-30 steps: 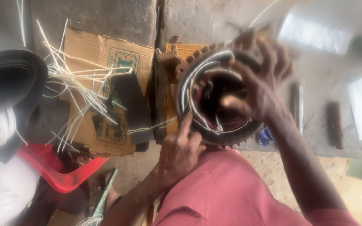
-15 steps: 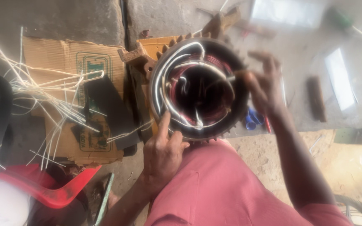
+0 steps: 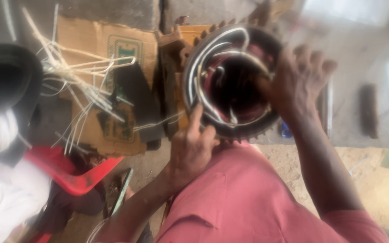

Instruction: The person sits at a workbench and winds white insulated wire into the slots of a motor stator, pressing the coils down and arranging the wire loops inside the housing. They then pull lengths of wire from a spool and cut or separate strands while continuing to seat the windings.

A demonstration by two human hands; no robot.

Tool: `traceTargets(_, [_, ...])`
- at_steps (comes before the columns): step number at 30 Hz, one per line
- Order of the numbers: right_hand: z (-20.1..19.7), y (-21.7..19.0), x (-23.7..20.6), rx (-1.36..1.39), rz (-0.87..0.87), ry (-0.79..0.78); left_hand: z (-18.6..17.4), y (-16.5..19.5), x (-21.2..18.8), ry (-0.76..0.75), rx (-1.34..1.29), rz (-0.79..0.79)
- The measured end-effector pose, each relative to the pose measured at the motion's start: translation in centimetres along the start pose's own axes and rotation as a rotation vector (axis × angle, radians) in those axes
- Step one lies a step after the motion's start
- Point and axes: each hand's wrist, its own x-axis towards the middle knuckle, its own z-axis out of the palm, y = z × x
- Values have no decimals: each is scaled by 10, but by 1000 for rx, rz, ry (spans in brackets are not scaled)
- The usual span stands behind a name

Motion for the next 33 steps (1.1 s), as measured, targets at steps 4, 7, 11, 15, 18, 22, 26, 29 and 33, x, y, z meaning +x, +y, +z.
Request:
traceTargets(4, [14,-6,10,-194,-4,24,6,-3,-2,24,-8,-4])
traceTargets(7, [28,0,11,-219,-7,42,9,-5,-4,24,-20,-4])
traceTargets(11, [38,5,10,-149,9,2,10,-7,-6,25,-7,-1])
traceTargets(15, [33,1,9,-187,-15,50,10,-7,-5,21,24,0])
traceTargets(18, [21,-5,10,-177,-6,16,8,-6,-3,22,52,21])
traceTargets(22, [-2,0,13,-91,7,-213,7,-5,-1,25,91,26])
traceTargets(26, [-21,31,1,73,-396,284,5,-3,-1,10,82,34])
traceTargets(29, [-22,48,-9,413,-469,627,5,-1,1,-13,101,23])
traceTargets(33, [-2,29,-10,484,-703,1038,6,3,4,19,151,16])
